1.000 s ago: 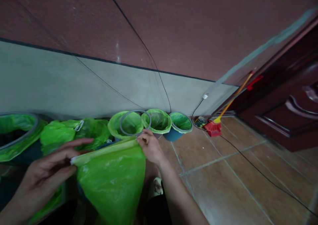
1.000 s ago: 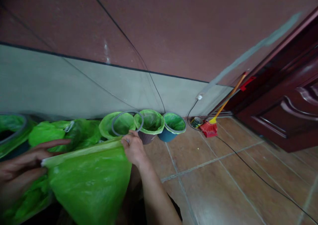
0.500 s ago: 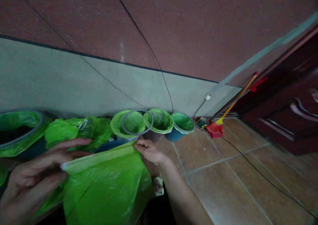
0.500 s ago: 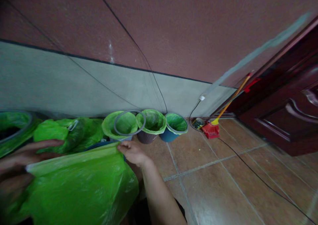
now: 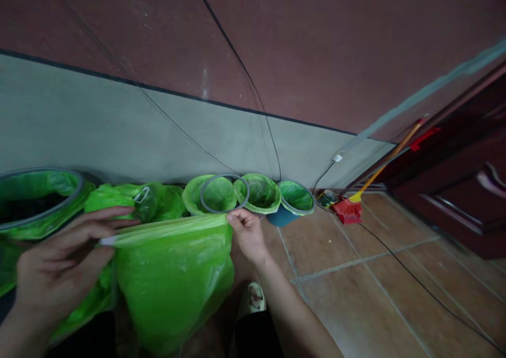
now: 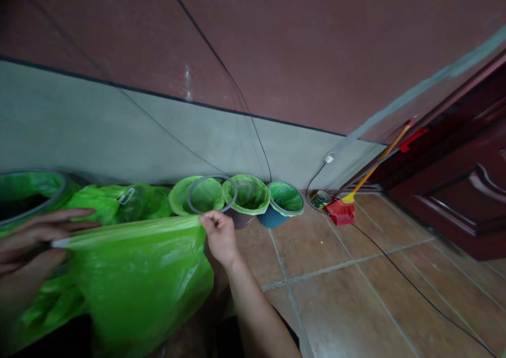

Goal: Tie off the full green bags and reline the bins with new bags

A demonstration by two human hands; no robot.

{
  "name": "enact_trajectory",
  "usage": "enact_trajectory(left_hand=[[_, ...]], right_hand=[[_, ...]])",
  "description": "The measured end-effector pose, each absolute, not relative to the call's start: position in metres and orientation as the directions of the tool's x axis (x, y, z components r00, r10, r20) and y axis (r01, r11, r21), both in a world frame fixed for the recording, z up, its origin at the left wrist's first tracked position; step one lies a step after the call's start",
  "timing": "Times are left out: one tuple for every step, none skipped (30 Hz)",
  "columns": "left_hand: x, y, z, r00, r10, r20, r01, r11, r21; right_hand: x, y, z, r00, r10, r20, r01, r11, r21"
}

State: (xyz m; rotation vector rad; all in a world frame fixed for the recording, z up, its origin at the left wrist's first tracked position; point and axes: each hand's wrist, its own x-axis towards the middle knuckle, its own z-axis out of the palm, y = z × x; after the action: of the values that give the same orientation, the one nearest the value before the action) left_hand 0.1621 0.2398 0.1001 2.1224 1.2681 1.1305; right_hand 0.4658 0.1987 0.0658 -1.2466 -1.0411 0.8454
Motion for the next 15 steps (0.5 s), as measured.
enact_trajectory(left_hand=[[0.166, 0.242, 0.100, 0.246, 0.858, 0.451, 0.528, -0.509, 0.680], [0.169, 0.245, 0.099, 0.234, 0.854, 0.465, 0.552, -0.510, 0.660], [0.171, 0.248, 0.097, 0.221, 0.860, 0.461, 0.597, -0.493, 0.633], [0.173, 0.252, 0.095, 0.205, 0.876, 0.436, 0.656, -0.454, 0.603], [0.174, 0.255, 0.092, 0.187, 0.898, 0.398, 0.708, -0.404, 0.579], [0.175, 0.259, 0.089, 0.170, 0.920, 0.352, 0.750, -0.353, 0.560], [0.175, 0.262, 0.087, 0.164, 0.939, 0.303, 0.786, -0.310, 0.535], [0.176, 0.265, 0.086, 0.159, 0.950, 0.267, 0.816, -0.279, 0.506], [0.177, 0.266, 0.086, 0.157, 0.956, 0.246, 0.836, -0.261, 0.483], [0.179, 0.266, 0.087, 0.158, 0.957, 0.243, 0.842, -0.259, 0.474], [0.182, 0.264, 0.090, 0.160, 0.954, 0.254, 0.835, -0.268, 0.481], [0.187, 0.260, 0.094, 0.164, 0.947, 0.277, 0.818, -0.288, 0.498], [0.193, 0.256, 0.098, 0.178, 0.935, 0.306, 0.789, -0.322, 0.523], [0.199, 0.250, 0.102, 0.208, 0.916, 0.342, 0.750, -0.374, 0.546], [0.207, 0.244, 0.105, 0.259, 0.890, 0.374, 0.701, -0.440, 0.561]], right_hand=[[0.467, 0.198, 0.066, 0.365, 0.913, 0.184, 0.091, 0.162, -0.983], [0.469, 0.197, 0.066, 0.396, 0.893, 0.214, 0.147, 0.169, -0.975], [0.469, 0.195, 0.066, 0.416, 0.876, 0.246, 0.207, 0.172, -0.963], [0.469, 0.193, 0.067, 0.425, 0.861, 0.279, 0.267, 0.175, -0.948], [0.469, 0.191, 0.067, 0.422, 0.852, 0.311, 0.321, 0.181, -0.930], [0.468, 0.189, 0.068, 0.409, 0.846, 0.342, 0.364, 0.192, -0.911], [0.466, 0.187, 0.069, 0.387, 0.844, 0.371, 0.399, 0.209, -0.893], [0.465, 0.186, 0.070, 0.359, 0.845, 0.397, 0.427, 0.229, -0.875], [0.463, 0.184, 0.071, 0.329, 0.846, 0.420, 0.451, 0.250, -0.857], [0.461, 0.183, 0.071, 0.297, 0.848, 0.439, 0.474, 0.268, -0.839], [0.460, 0.182, 0.072, 0.264, 0.851, 0.453, 0.496, 0.283, -0.821], [0.458, 0.181, 0.073, 0.234, 0.854, 0.464, 0.516, 0.296, -0.804], [0.456, 0.180, 0.073, 0.204, 0.859, 0.470, 0.532, 0.305, -0.789], [0.455, 0.179, 0.073, 0.173, 0.866, 0.470, 0.546, 0.313, -0.777], [0.453, 0.178, 0.074, 0.137, 0.874, 0.466, 0.560, 0.320, -0.764]])
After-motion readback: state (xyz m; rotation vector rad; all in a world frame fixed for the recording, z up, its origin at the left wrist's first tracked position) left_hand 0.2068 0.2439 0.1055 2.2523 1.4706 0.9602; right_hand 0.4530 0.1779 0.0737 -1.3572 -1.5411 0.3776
